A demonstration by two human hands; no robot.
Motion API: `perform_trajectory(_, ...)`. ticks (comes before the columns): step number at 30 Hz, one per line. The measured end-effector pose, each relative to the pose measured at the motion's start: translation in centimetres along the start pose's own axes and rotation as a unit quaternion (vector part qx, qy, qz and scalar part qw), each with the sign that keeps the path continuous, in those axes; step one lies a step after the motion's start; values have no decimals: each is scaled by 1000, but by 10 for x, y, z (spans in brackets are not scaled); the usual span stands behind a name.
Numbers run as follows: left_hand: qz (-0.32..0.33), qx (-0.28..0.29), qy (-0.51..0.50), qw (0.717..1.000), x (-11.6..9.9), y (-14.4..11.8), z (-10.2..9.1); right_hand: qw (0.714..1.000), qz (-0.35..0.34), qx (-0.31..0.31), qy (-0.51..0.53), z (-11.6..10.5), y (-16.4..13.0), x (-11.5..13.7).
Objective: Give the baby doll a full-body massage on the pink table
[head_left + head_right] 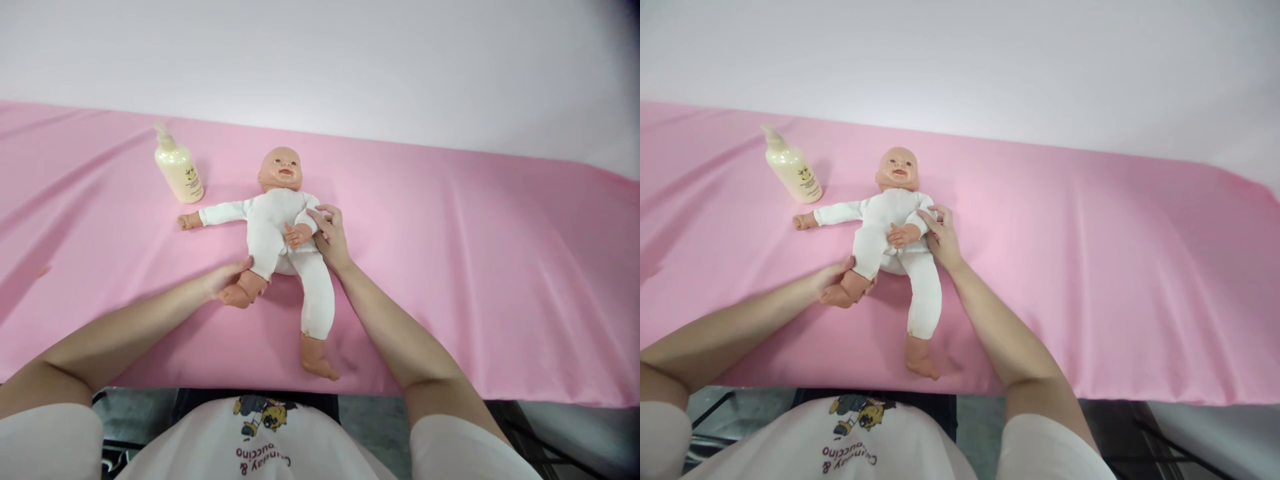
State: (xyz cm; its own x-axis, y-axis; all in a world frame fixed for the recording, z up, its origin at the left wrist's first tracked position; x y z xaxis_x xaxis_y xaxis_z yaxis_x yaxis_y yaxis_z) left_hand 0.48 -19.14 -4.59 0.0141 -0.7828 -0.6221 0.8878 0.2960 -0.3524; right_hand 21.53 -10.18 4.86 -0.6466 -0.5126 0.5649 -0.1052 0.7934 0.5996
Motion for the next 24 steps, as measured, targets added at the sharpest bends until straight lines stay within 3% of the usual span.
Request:
perform_trajectory(6,22,12,-6,1000,-4,0,0,999,19,2,32,0,1,-3)
perform_trajectory(13,17,77,36,996,0,-4,20,986,96,-45,130,-6,0,-15)
perform_trajectory(18,7,130,134,982,-3,-14,47,940,200,-112,254,-3,-7,-48)
perform_trajectory(24,-44,258,202,944,0,-26,84,881,269,-164,354,4,-13,-70)
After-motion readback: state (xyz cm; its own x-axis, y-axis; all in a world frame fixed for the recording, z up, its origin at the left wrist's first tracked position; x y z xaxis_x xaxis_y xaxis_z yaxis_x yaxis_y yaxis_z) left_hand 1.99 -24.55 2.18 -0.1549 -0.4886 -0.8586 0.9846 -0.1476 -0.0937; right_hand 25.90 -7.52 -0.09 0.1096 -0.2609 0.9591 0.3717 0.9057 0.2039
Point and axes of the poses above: each hand's wrist, its own y-axis towards the middle knuckle, its own z-axis out of the palm, x = y × z, the point moved 10 cm from there along y, towards the middle knuckle, and after that the axes turned 2 degrees about -y, right-handed, at the moved point
